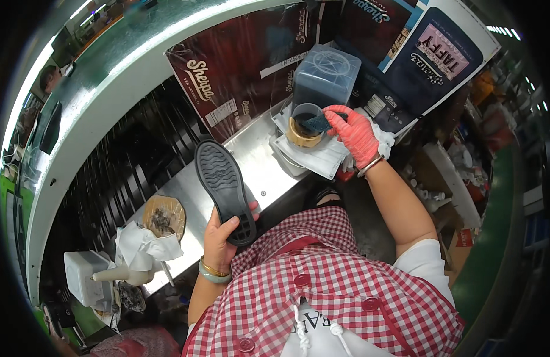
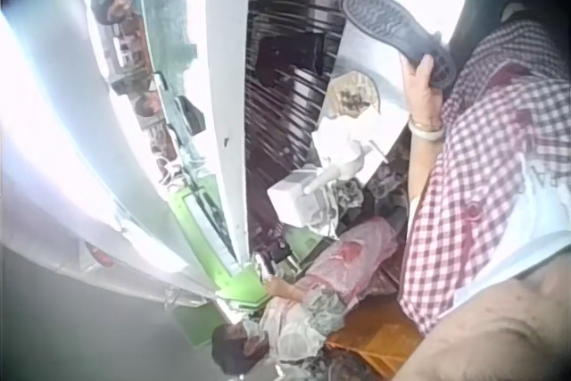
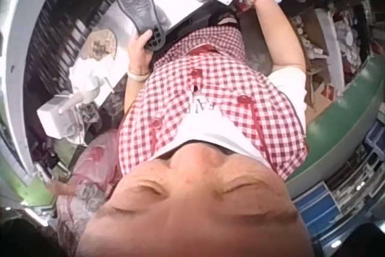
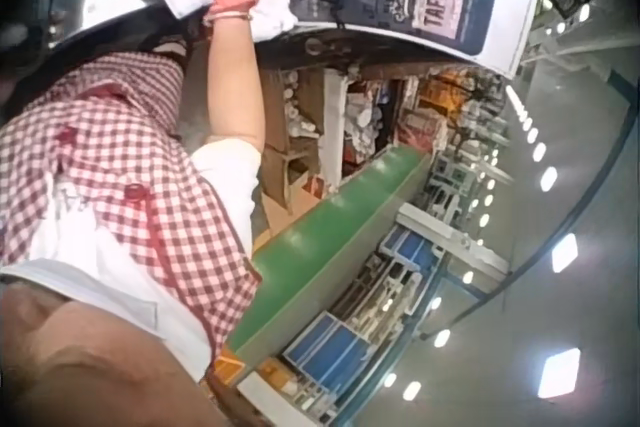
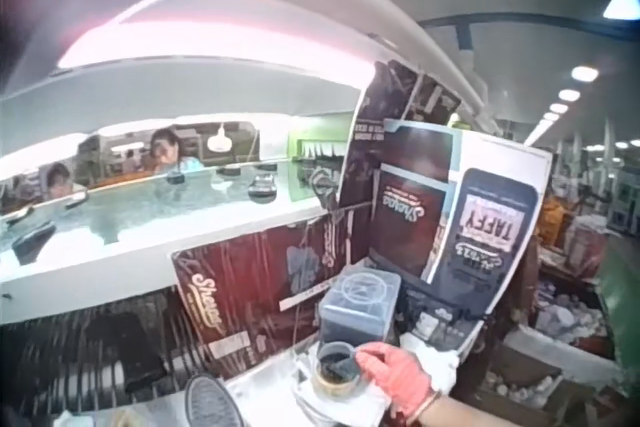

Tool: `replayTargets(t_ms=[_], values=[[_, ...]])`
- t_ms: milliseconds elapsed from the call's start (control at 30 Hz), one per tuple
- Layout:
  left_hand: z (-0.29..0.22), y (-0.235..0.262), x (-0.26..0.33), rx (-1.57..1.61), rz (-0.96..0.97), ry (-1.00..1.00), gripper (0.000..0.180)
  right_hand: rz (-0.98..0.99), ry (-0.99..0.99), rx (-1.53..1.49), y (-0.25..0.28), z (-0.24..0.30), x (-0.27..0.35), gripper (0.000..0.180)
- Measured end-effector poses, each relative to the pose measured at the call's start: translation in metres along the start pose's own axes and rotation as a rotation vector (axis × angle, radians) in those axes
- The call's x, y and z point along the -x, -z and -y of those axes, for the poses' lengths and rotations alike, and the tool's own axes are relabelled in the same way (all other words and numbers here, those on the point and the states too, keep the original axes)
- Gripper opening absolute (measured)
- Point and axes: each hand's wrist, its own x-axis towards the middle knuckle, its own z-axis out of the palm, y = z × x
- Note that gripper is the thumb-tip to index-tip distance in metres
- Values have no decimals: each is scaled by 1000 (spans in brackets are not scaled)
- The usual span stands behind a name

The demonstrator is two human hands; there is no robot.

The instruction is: The person cleans the soles of black slippers using a blue brush and a dark liquid solution. They repeatedly dip the brush into a container and scrub the slipper soles, occasionally placing the slippers on a nearby conveyor belt. The person also handles a stack of white face masks and a cardboard box during the process.

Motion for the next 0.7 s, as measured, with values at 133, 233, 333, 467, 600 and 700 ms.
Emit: replayTargets(t_ms=[133, 233, 333, 467, 600, 700], values=[[8, 1, -10, 247, 36, 105, 42, -1, -22, 22, -1, -6, -9, 35], [17, 7, -17, 344, 18, 164, 45, 19, -33, 3, 0, -9, -13, 34], [20, 2, -24, 363, 25, 152, 45, 28, -48, -25, 1, -11, -16, 34], [30, 1, -33, 384, 34, 116, 50, 33, -43, -24, 7, -11, -18, 34], [39, 4, -36, 327, 15, 115, 52, 63, -62, 9, 6, -12, -18, 34], [43, 8, -37, 353, 11, 136, 55, 62, -71, 0, 6, -16, -20, 32]])
